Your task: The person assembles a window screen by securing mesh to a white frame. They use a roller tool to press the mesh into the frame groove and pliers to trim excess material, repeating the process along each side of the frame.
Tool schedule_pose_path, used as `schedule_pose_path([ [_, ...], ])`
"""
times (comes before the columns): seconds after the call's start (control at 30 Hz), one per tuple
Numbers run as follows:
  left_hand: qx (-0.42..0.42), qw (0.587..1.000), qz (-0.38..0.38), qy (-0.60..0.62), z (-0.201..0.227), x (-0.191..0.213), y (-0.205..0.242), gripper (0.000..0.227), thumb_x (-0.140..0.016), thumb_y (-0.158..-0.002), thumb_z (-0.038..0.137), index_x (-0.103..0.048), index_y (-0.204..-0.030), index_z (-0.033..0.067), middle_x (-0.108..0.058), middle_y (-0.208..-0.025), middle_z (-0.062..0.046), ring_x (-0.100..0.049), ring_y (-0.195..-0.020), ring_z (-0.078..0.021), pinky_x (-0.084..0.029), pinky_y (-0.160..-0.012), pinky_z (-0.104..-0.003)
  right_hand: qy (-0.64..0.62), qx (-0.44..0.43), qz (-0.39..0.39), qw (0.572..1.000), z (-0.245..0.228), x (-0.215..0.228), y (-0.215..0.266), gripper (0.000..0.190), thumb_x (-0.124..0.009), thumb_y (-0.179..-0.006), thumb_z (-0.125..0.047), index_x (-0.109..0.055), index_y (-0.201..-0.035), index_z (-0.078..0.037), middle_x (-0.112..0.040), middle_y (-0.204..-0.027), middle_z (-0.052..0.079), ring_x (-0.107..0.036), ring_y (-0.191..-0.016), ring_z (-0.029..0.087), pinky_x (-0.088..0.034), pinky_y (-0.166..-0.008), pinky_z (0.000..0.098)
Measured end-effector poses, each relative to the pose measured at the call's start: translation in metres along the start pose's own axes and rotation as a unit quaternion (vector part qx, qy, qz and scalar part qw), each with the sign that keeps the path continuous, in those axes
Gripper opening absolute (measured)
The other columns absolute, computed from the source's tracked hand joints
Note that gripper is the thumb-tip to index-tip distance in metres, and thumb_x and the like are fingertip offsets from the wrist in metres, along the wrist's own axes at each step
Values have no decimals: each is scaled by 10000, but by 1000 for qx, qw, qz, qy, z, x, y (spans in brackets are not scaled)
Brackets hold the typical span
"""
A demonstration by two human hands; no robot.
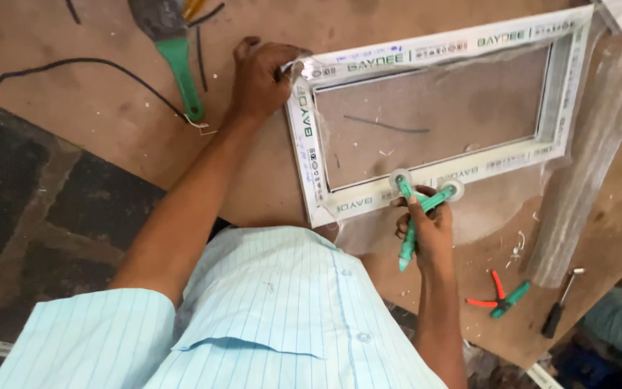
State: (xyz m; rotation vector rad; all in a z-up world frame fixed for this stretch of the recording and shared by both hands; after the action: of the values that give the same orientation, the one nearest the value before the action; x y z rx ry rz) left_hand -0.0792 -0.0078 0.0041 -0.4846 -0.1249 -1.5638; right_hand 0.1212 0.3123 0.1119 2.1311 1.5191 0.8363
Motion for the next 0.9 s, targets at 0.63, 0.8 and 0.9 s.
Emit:
schedule_pose_path([
  [0.63,36,996,73,28,28,81,115,608,-772,-908,71,-557,-1474,12,-637,-1440,-142,-521,-1390,-323,-398,-1204,-444,450,358,-130,808,26,-101,-43,739,-586,-902,31,-80,-1409,210,-600,-685,300,-604,-577,506,-455,-500,564],
  [0.8,41,996,70,28,42,90,133,602,-770,-906,72,-556,-1463,-2,-650,-1410,-137,-534,-1339,-326,-392,-1187,-444,453,357,-131,806,25,-108,-60,745,-607,-890,13,-81,-1359,254,-600,-664,308,-611,-570,513,-478,-503,565],
  [0.9,12,998,66,-3,52,95,130,608,-788,-909,84,-555,-1465,2,-666,-1384,-137,-541,-1305,-321,-401,-1167,-446,478,314,-136,809,40,-99,-59,684,-589,-895,2,-138,-1360,221,-595,-652,314,-615,-604,516,-484,-526,569],
])
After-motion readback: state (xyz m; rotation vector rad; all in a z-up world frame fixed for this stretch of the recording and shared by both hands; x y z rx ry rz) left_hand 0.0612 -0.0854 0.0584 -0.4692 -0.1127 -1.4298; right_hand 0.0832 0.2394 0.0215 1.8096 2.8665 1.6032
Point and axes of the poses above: each hand's wrist, its own y-axis away from the middle knuckle, its own x-axis out of the back of the hand, z = x × y, the point moved 8 cm from there along -y, towards the middle knuckle
